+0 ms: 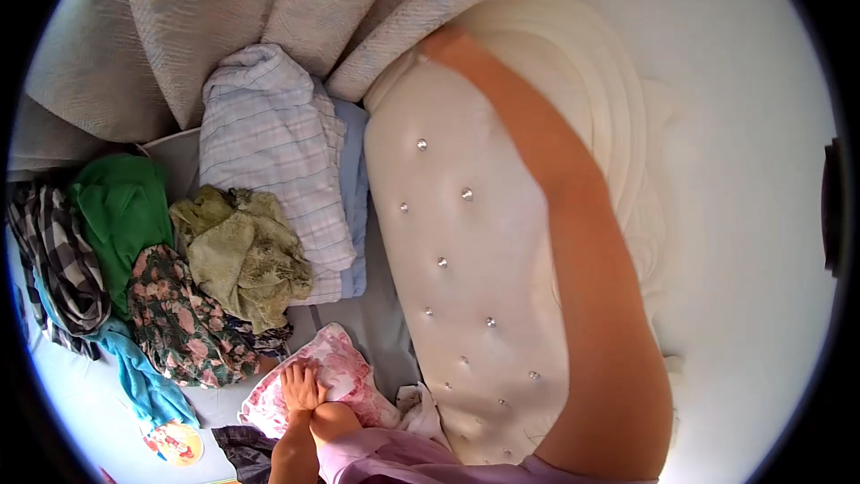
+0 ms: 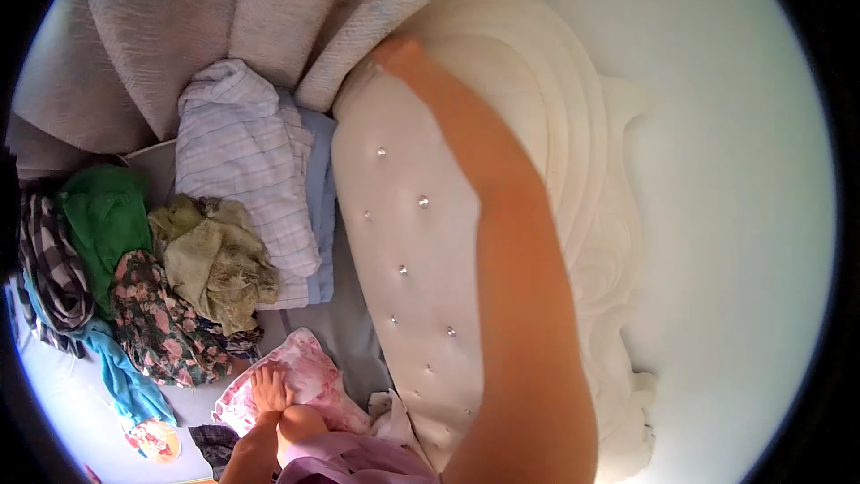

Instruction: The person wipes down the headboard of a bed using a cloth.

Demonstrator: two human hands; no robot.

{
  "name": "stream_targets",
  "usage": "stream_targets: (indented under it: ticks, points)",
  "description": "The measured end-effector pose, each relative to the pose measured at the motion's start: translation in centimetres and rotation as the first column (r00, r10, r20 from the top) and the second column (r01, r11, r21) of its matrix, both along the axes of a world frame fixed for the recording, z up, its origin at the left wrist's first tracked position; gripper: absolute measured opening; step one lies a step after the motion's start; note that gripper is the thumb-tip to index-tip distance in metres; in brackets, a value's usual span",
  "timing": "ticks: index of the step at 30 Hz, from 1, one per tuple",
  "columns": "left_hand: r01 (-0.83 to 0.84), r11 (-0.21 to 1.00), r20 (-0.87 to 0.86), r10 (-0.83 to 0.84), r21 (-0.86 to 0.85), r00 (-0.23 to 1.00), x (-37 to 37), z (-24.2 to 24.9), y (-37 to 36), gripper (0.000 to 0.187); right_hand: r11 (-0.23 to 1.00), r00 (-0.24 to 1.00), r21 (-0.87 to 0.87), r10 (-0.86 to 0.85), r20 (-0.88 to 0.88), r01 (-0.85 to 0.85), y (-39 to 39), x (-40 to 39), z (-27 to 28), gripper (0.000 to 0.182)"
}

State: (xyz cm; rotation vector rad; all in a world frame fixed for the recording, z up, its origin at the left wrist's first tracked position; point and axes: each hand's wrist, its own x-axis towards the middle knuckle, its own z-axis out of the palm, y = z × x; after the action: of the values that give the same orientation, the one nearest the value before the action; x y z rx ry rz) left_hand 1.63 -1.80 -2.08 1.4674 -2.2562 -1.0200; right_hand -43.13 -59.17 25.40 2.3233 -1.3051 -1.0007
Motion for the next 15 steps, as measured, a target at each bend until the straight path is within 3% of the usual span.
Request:
stream_targets:
  ticks: [2,4,6,7,8,10,14,15]
  points:
    - [0.013,0.999,-0.020,-0.012,0.035,1.000,-0.3,-0.3,0.1,0.049,0.994,0.999,-0.095,0.051,0.016,-0.049,0.3,-2.3,2.4,0.022]
    - [0.009,0.997,0.001,-0.009,0.076,1.000,0.1,-0.1,0.1,0.050,0.964,0.988,-0.218,-0.154,-0.002,0.150,6.8,3.5,10.8,0.016]
    - [0.031,0.996,0.033,-0.034,0.080,0.999,0.5,-0.7,0.3,0.051,0.934,0.996,-0.353,-0.072,-0.047,0.051,12.0,1.5,14.2,0.008]
    - [0.035,0.999,0.076,-0.037,0.024,0.996,0.5,-0.7,0.4,0.050,0.888,1.000,-0.458,-0.022,0.021,0.029,16.2,1.3,15.6,0.009]
    - [0.038,0.999,0.112,-0.034,-0.030,0.993,0.1,-0.7,0.5,0.049,0.862,0.967,-0.451,-0.255,0.014,0.234,19.7,3.3,17.1,0.015]
    - [0.025,0.999,0.057,-0.024,-0.021,0.998,0.0,-0.7,0.1,0.049,0.798,0.986,-0.582,-0.098,0.132,0.157,25.0,1.3,15.5,0.022]
    - [0.046,0.998,0.105,-0.043,-0.031,0.994,0.0,-1.6,0.6,0.049,0.759,0.979,-0.637,-0.003,0.203,0.135,23.8,2.2,13.4,0.028]
    - [0.044,0.999,0.096,-0.042,-0.014,0.994,0.0,-1.2,0.6,0.048,0.777,0.949,-0.594,-0.016,0.314,0.209,21.9,2.6,13.1,0.028]
